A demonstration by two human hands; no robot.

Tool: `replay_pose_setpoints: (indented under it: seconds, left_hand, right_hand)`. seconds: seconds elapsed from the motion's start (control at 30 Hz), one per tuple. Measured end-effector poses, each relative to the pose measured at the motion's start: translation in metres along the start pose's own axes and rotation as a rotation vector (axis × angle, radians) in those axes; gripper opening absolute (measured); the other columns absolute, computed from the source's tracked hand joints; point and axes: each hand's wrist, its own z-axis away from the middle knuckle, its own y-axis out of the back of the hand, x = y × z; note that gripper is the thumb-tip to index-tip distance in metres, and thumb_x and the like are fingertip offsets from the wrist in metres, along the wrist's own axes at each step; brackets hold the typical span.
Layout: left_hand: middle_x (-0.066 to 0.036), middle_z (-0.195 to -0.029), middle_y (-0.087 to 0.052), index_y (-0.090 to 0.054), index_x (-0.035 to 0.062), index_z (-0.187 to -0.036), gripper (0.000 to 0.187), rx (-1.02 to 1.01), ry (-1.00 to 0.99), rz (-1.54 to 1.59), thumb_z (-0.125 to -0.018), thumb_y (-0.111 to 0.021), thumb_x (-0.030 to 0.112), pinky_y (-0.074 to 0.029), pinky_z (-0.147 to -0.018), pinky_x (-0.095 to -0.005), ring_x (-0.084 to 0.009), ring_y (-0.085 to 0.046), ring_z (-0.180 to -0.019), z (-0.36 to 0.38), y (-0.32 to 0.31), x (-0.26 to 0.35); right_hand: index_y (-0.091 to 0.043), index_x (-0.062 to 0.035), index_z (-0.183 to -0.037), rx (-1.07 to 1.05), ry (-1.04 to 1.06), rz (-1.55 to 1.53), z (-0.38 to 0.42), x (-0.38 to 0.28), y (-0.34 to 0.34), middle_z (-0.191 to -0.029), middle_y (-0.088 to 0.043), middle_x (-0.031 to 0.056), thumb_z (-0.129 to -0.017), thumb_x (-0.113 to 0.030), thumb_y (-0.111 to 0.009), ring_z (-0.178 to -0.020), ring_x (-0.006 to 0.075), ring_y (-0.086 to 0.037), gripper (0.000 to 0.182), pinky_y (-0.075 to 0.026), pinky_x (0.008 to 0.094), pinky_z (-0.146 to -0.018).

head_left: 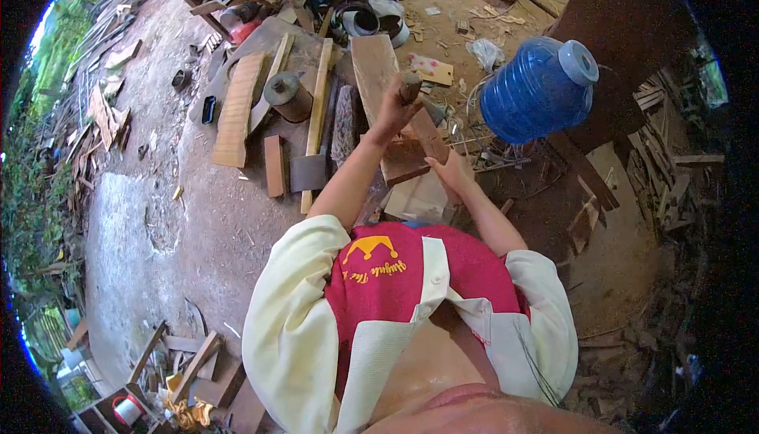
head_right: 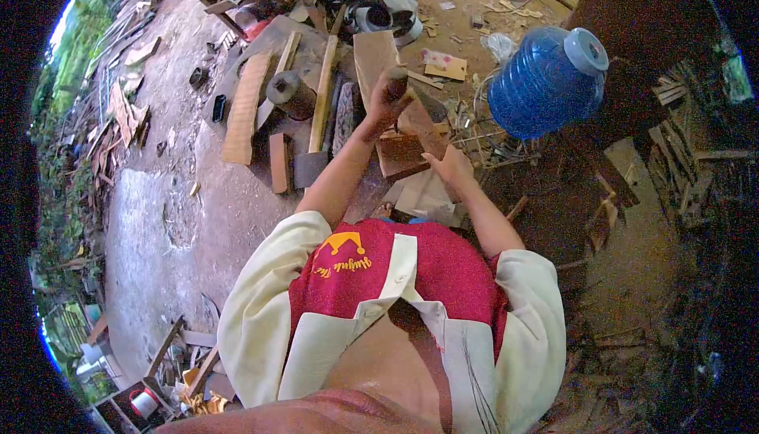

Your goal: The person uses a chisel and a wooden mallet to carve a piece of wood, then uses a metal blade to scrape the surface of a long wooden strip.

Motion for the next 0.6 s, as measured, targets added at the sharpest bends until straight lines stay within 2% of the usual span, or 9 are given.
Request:
replay_pose_setpoints:
  seconds: [0.17, 0.23, 0.27, 0.33, 0.37, 0.47, 0.5, 0.57, 0.6]
  left_hand:
    - [-0.004, -0.099, -0.048, -0.046, 0.0037, -0.108, 0.043, -0.033, 0.114, 0.043, -0.068, -0.062, -0.002, -0.037, -0.080, -0.0260, -0.0137, -0.045, -0.092, -0.008, 0.000, -0.012]
    - [-0.003, -0.098, -0.049, -0.046, 0.0029, -0.107, 0.041, -0.065, 0.103, -0.224, -0.069, -0.061, -0.001, -0.037, -0.081, -0.0264, -0.0129, -0.045, -0.093, -0.014, 0.004, -0.024]
    - [-0.003, -0.098, -0.049, -0.046, 0.0029, -0.107, 0.041, -0.067, 0.106, -0.219, -0.069, -0.061, -0.001, -0.037, -0.081, -0.0264, -0.0129, -0.045, -0.093, -0.015, 0.001, -0.030]
    - [-0.003, -0.094, -0.050, -0.047, 0.0023, -0.102, 0.035, 0.050, 0.028, 0.088, -0.070, -0.061, 0.000, -0.039, -0.076, -0.0272, -0.0126, -0.046, -0.089, -0.022, -0.007, -0.013]
    - [-0.002, -0.087, -0.051, -0.047, 0.0028, -0.101, 0.031, 0.062, 0.034, -0.011, -0.072, -0.060, 0.002, -0.041, -0.067, -0.0266, -0.0115, -0.049, -0.078, -0.024, -0.005, -0.017]
    - [-0.002, -0.083, -0.053, -0.048, 0.0039, -0.103, 0.031, 0.055, 0.170, 0.086, -0.073, -0.059, 0.003, -0.042, -0.060, -0.0254, -0.0105, -0.051, -0.070, -0.027, 0.000, -0.027]
    - [-0.002, -0.083, -0.053, -0.048, 0.0039, -0.103, 0.031, 0.056, 0.174, 0.086, -0.073, -0.059, 0.003, -0.042, -0.060, -0.0254, -0.0105, -0.051, -0.070, -0.028, 0.002, -0.028]
    - [-0.002, -0.093, -0.053, -0.046, 0.0038, -0.104, 0.037, 0.039, 0.319, 0.005, -0.070, -0.056, -0.004, -0.041, -0.075, -0.0259, -0.0108, -0.049, -0.086, -0.033, 0.005, -0.030]
    - [-0.002, -0.093, -0.053, -0.046, 0.0038, -0.104, 0.037, 0.036, 0.321, 0.004, -0.070, -0.056, -0.004, -0.041, -0.075, -0.0259, -0.0108, -0.049, -0.086, -0.035, 0.006, -0.029]
  right_hand:
    - [-0.048, -0.0055, -0.110, -0.029, -0.026, -0.012, 0.002, -0.002, -0.001, -0.101, -0.055, 0.0206, -0.068, -0.056, -0.056, -0.095, 0.0343, -0.053, 0.066, -0.041, 0.0412, -0.079]
    - [-0.048, -0.0049, -0.110, -0.041, -0.035, -0.008, 0.002, -0.003, 0.004, -0.102, -0.055, 0.0205, -0.068, -0.057, -0.056, -0.096, 0.0342, -0.052, 0.067, -0.041, 0.0414, -0.080]
    - [-0.047, -0.0043, -0.110, -0.060, -0.036, -0.006, 0.002, -0.003, 0.005, -0.103, -0.054, 0.0205, -0.068, -0.057, -0.056, -0.097, 0.0341, -0.052, 0.069, -0.041, 0.0415, -0.080]
    - [-0.047, -0.0036, -0.109, -0.056, -0.042, 0.018, 0.000, -0.002, 0.003, -0.103, -0.054, 0.0208, -0.067, -0.058, -0.056, -0.097, 0.0340, -0.052, 0.069, -0.041, 0.0416, -0.080]
    - [-0.047, -0.0028, -0.108, -0.051, -0.044, 0.038, -0.001, -0.002, 0.002, -0.103, -0.054, 0.0212, -0.067, -0.058, -0.056, -0.097, 0.0340, -0.052, 0.070, -0.041, 0.0417, -0.079]
    - [-0.048, -0.0022, -0.105, -0.083, -0.071, 0.046, 0.000, -0.006, 0.005, -0.100, -0.055, 0.0215, -0.066, -0.059, -0.056, -0.096, 0.0343, -0.052, 0.069, -0.042, 0.0421, -0.078]
    - [-0.048, -0.0022, -0.105, -0.087, -0.073, 0.046, 0.001, -0.005, 0.004, -0.100, -0.055, 0.0215, -0.066, -0.059, -0.056, -0.096, 0.0343, -0.052, 0.069, -0.042, 0.0421, -0.078]
    - [-0.052, 0.0013, -0.093, -0.005, -0.022, 0.040, 0.002, -0.004, 0.003, -0.091, -0.057, 0.0212, -0.066, -0.059, -0.057, -0.087, 0.0336, -0.056, 0.066, -0.044, 0.0414, -0.072]
    - [-0.052, 0.0013, -0.093, -0.005, -0.024, 0.037, 0.003, -0.005, 0.004, -0.091, -0.057, 0.0212, -0.066, -0.059, -0.057, -0.087, 0.0336, -0.056, 0.066, -0.044, 0.0414, -0.072]
